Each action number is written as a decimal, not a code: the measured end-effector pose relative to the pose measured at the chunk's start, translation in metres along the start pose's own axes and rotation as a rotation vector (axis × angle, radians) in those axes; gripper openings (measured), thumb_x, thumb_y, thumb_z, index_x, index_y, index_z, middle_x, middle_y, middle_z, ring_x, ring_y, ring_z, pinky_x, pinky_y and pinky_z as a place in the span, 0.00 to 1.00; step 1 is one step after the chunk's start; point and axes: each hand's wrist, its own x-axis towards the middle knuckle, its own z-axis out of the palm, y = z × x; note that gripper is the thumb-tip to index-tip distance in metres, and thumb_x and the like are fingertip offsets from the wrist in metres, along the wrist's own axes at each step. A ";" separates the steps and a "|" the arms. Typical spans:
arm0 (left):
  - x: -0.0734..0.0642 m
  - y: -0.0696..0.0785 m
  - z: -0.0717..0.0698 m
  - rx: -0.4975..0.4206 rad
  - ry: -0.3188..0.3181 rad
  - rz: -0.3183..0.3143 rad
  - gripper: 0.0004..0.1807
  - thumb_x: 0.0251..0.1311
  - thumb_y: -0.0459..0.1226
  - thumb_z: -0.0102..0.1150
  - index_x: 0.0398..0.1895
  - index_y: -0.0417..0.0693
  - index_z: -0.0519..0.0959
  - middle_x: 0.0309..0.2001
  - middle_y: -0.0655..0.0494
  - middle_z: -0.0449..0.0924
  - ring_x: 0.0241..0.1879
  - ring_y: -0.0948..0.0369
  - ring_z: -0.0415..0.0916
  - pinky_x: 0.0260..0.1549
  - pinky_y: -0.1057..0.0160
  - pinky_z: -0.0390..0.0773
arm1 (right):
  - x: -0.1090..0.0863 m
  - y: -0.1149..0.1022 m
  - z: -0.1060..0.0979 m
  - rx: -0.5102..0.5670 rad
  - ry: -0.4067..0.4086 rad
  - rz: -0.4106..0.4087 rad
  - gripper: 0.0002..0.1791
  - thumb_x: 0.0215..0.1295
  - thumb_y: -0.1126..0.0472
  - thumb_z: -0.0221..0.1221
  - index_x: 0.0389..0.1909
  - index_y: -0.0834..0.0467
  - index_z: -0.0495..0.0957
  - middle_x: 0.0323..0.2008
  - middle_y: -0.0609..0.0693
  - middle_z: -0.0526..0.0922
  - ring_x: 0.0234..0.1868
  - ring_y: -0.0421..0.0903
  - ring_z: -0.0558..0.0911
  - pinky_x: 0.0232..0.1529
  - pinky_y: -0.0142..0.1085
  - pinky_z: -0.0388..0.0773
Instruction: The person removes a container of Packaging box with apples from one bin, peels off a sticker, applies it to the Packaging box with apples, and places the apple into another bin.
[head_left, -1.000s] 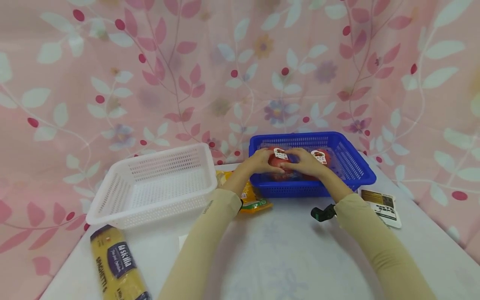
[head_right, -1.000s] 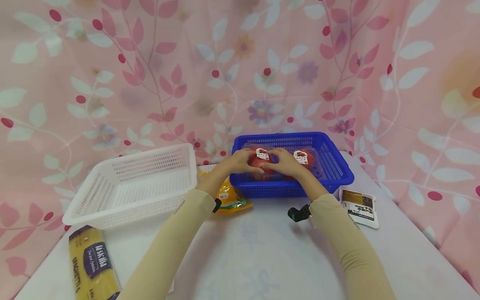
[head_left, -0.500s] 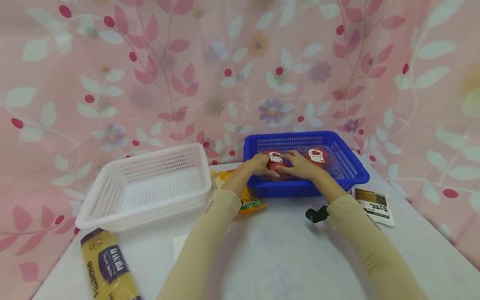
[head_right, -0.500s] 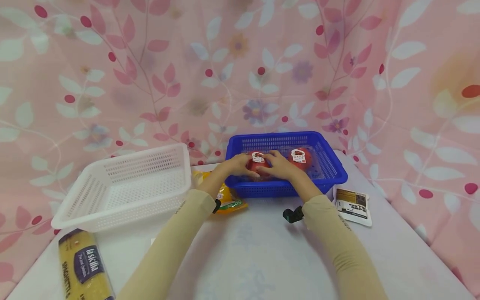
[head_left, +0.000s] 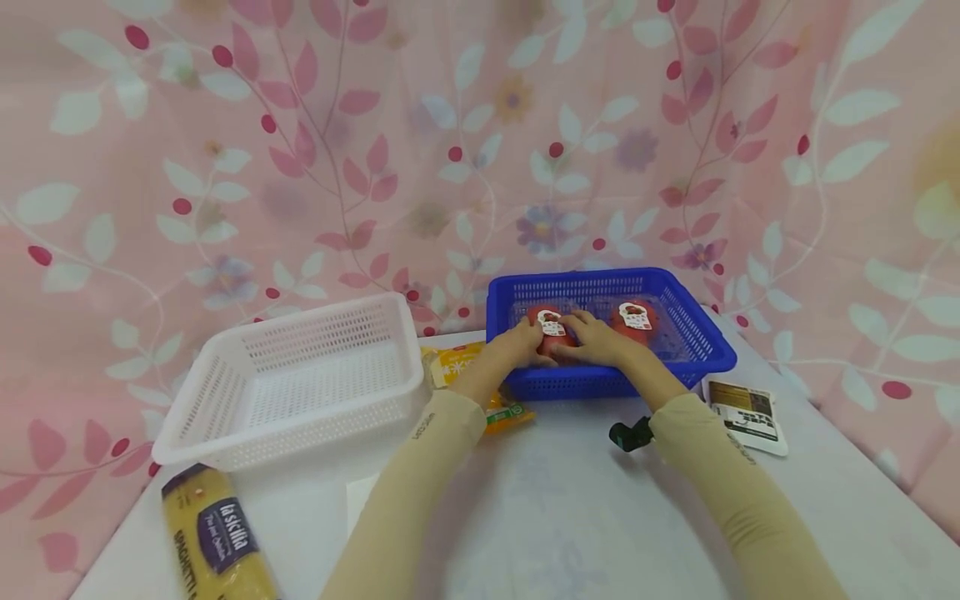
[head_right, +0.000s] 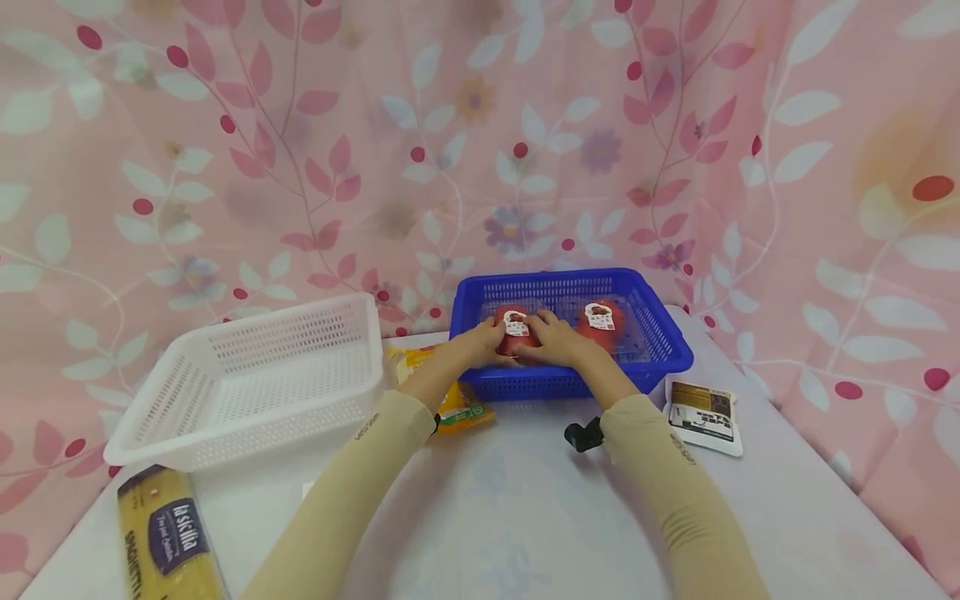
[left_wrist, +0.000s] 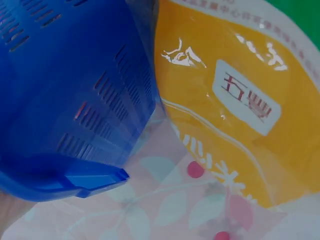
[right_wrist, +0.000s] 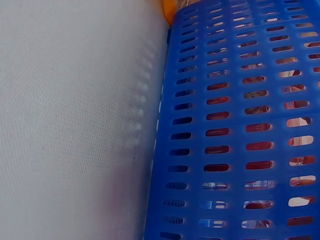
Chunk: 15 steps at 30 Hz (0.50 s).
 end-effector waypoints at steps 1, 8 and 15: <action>0.000 0.000 0.001 0.009 -0.001 -0.003 0.50 0.55 0.58 0.55 0.69 0.33 0.48 0.68 0.36 0.49 0.63 0.46 0.58 0.57 0.53 0.64 | 0.000 0.000 0.000 -0.016 0.004 0.003 0.40 0.62 0.39 0.52 0.66 0.63 0.57 0.65 0.69 0.52 0.62 0.69 0.57 0.55 0.63 0.58; -0.005 -0.004 -0.001 0.082 0.029 0.052 0.39 0.61 0.52 0.51 0.65 0.31 0.57 0.62 0.38 0.62 0.60 0.50 0.64 0.55 0.56 0.67 | 0.004 -0.001 0.000 -0.108 0.031 0.025 0.44 0.58 0.33 0.49 0.66 0.61 0.59 0.64 0.67 0.58 0.60 0.68 0.63 0.52 0.63 0.62; -0.021 -0.010 -0.012 0.029 0.073 0.237 0.27 0.62 0.49 0.52 0.58 0.39 0.68 0.51 0.49 0.76 0.51 0.57 0.72 0.51 0.63 0.70 | 0.000 0.004 -0.006 -0.124 0.080 0.041 0.47 0.58 0.34 0.51 0.67 0.62 0.54 0.63 0.68 0.59 0.59 0.68 0.63 0.53 0.63 0.61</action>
